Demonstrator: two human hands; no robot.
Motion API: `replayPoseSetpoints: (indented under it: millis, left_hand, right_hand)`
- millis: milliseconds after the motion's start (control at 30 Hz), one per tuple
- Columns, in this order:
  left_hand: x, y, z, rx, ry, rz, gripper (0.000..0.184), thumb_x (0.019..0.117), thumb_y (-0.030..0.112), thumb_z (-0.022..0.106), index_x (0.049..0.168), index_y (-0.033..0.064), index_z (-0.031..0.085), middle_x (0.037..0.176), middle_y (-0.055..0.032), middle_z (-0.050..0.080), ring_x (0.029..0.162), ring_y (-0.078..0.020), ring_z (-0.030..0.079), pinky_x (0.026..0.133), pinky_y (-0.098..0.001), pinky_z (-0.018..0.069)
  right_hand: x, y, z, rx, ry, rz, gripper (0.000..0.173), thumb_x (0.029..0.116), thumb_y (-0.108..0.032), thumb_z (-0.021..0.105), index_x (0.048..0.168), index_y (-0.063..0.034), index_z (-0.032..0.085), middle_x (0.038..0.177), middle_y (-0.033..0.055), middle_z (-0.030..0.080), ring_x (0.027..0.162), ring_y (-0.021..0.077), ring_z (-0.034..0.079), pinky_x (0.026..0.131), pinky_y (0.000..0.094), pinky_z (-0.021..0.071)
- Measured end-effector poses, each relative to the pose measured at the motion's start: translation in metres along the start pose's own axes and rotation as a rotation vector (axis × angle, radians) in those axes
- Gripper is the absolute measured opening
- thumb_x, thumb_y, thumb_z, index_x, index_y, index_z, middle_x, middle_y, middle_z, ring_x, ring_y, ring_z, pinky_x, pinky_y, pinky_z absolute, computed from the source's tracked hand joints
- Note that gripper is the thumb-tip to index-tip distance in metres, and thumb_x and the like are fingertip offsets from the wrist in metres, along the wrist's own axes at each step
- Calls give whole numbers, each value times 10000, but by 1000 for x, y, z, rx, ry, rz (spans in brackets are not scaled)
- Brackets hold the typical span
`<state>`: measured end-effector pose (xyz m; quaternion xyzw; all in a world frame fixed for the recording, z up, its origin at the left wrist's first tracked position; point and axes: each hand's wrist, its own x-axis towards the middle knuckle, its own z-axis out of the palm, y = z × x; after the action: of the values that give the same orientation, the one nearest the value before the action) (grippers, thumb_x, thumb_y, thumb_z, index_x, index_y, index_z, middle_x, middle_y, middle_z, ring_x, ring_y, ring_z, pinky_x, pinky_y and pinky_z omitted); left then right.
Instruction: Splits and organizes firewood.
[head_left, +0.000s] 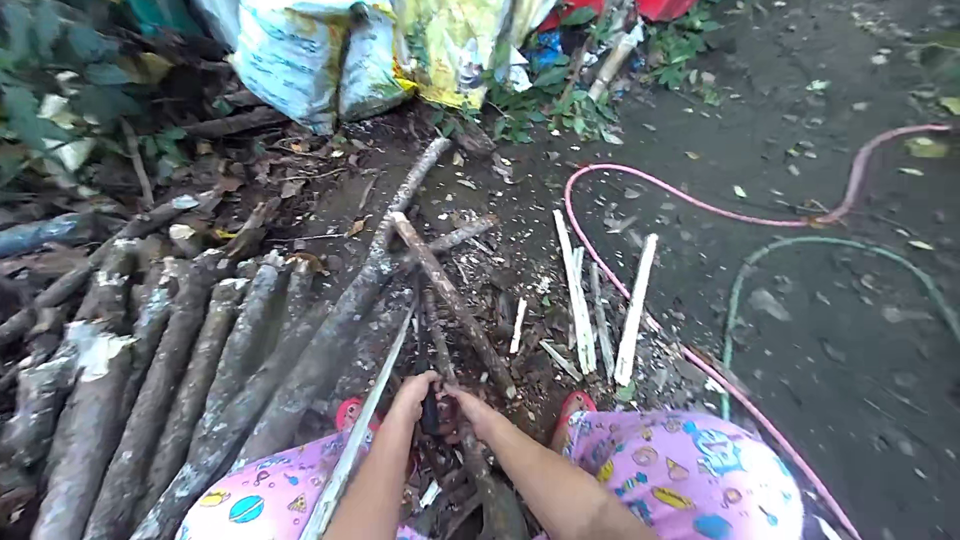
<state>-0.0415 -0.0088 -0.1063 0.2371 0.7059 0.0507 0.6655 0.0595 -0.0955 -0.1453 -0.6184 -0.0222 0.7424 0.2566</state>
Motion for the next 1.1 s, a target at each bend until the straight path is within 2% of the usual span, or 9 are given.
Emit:
replayPoseSetpoints:
  millis: [133,367,500,600,700,867,1000,1033,1100]
  left_hand:
    - [-72,32,16,-470,-123,10,177,1059,123,432,890,98,478,603,-6,495,455,-101,518,446,-242,509]
    - [-174,20,-28,-931,-432,131,447,1049,239,305,676,130,524,547,4,565,487,-119,619,519,-275,582]
    - [-203,2,-76,-1070,-643,206,324,988,206,368,793,42,568,617,-35,610,538,-123,678,526,-232,604]
    - [-212,-9,-102,-1072,-737,262,228,938,178,484,841,20,617,662,-57,639,578,-145,696,568,-260,621]
    - [-218,-5,-114,-1099,-628,335,284,987,190,380,812,48,554,638,-45,605,540,-129,668,518,-243,600]
    - [-203,26,-113,-1013,-400,446,305,1074,153,335,825,82,496,583,-14,537,469,-107,584,469,-242,554]
    - [-174,41,-106,-1012,-372,420,220,1063,119,380,867,104,476,583,-8,506,465,-106,556,465,-249,537]
    - [-168,42,-105,-999,-374,401,215,1065,118,384,867,107,468,586,-4,496,466,-101,548,466,-243,532]
    - [-155,40,-101,-956,-389,342,259,1062,132,393,817,112,474,576,-4,504,462,-98,547,467,-237,529]
  right_hand:
    - [-11,-9,6,205,-180,13,317,1124,-285,385,1196,-43,578,829,82,679,646,154,649,588,299,546]
    - [-15,-28,41,361,-412,-71,360,1122,-278,299,1028,-81,586,753,41,634,660,161,646,637,340,571]
    - [-10,-41,88,482,-338,-29,428,1093,-415,343,1101,-50,565,789,110,661,635,203,660,560,343,562]
    - [-7,-49,115,463,-134,-52,242,1080,-253,431,1100,-37,538,770,91,573,577,173,558,526,323,508]
    - [-34,-67,118,189,-69,-119,46,989,-25,488,1025,-33,516,680,68,525,497,148,507,462,301,486]
    - [-74,-114,71,55,-136,-202,175,1044,-124,389,1043,-42,543,652,48,544,460,130,520,409,280,477]
    - [-77,-149,-4,-81,170,-431,101,1003,-82,445,1053,-93,532,649,2,509,462,97,481,425,258,452]
    - [-71,-156,-29,-174,330,-499,93,979,-78,514,1069,-88,536,697,15,521,500,102,483,454,273,453]
    - [-64,-170,-89,-388,591,-593,438,931,-69,621,1347,7,508,1021,164,574,774,221,541,667,424,485]
